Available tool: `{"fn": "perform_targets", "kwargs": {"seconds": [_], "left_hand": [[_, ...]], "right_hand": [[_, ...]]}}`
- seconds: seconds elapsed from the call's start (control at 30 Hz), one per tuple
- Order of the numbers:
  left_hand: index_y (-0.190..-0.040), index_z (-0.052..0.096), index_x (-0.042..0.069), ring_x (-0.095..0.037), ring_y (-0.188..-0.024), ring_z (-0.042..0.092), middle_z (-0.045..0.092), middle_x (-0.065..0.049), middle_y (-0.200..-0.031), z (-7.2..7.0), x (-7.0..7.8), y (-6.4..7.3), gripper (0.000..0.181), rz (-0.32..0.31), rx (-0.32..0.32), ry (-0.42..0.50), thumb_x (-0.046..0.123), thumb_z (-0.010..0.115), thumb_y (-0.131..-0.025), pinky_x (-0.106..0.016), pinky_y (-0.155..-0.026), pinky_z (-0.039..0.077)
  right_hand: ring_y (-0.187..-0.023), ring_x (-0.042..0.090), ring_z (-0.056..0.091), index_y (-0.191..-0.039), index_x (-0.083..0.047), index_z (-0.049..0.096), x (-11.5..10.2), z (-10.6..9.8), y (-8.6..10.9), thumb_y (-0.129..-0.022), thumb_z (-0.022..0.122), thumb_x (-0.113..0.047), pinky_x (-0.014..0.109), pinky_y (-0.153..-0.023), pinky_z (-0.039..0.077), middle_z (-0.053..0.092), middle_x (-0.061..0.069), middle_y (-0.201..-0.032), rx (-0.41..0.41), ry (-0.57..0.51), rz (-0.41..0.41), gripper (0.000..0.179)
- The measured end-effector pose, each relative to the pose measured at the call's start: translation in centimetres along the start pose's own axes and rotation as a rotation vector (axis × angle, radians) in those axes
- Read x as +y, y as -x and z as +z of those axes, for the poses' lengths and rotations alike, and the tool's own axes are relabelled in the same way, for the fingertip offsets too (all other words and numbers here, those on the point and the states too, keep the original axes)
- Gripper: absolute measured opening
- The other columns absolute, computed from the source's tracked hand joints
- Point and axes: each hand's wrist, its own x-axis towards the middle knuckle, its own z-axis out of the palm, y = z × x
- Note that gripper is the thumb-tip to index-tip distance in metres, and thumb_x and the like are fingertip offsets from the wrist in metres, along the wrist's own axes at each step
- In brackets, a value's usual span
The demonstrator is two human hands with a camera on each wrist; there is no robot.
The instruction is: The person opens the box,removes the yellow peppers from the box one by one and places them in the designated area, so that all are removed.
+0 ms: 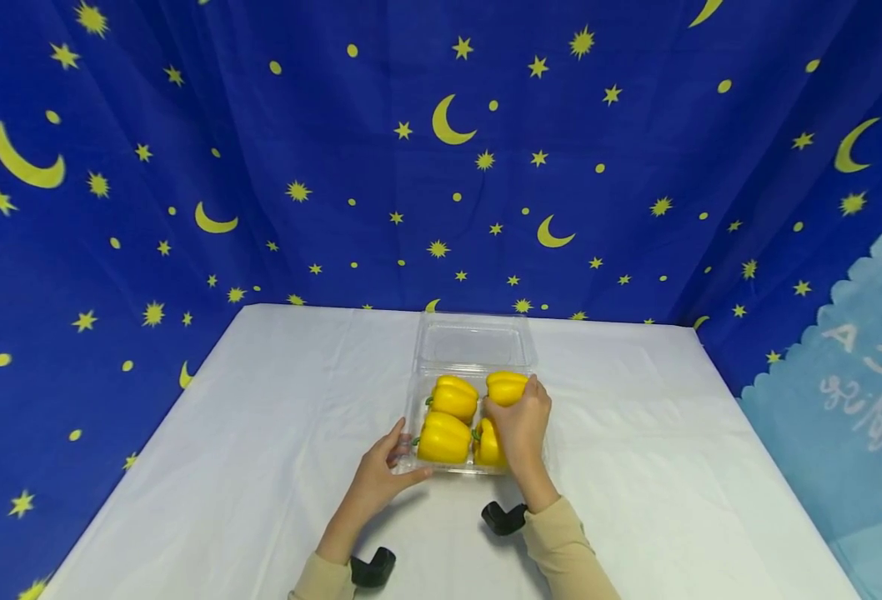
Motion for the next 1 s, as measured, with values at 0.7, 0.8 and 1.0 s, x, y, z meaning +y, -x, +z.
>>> {"fn": "perform_targets", "kwargs": {"seconds": [0.7,0.8,1.0], "left_hand": [[-0.148,0.031,0.003,-0.031,-0.119,0.054,0.054,-0.016,-0.134,-0.3,-0.3,-0.1,0.095,0.006,0.010,-0.025,0.034,0.082,-0.073,-0.049,-0.099,0.047],[-0.148,0.031,0.003,-0.031,-0.118,0.054,0.054,-0.016,-0.133,-0.2,-0.2,-0.1,0.094,0.017,0.006,-0.022,0.033,0.081,-0.074,-0.049,-0.099,0.047],[-0.148,0.031,0.004,-0.031,-0.119,0.054,0.055,-0.015,-0.133,-0.2,-0.2,0.0,0.093,0.004,0.011,-0.026,0.032,0.081,-0.074,-0.049,-0.100,0.047]], "right_hand": [[-0.125,0.046,0.044,-0.135,0.017,0.039,-2.1,-2.0,-0.2,-0.069,0.084,-0.016,0.052,-0.107,0.040,0.046,0.035,-0.134,0.040,-0.039,-0.062,0.087],[-0.127,0.045,0.043,-0.135,0.017,0.039,-2.3,-2.4,-0.3,-0.069,0.083,-0.015,0.051,-0.108,0.039,0.045,0.035,-0.136,0.043,-0.050,-0.062,0.086],[-0.126,0.047,0.044,-0.134,0.018,0.040,-2.2,-3.4,-0.5,-0.070,0.083,-0.013,0.053,-0.107,0.039,0.045,0.036,-0.134,0.061,-0.053,-0.055,0.083]]}}
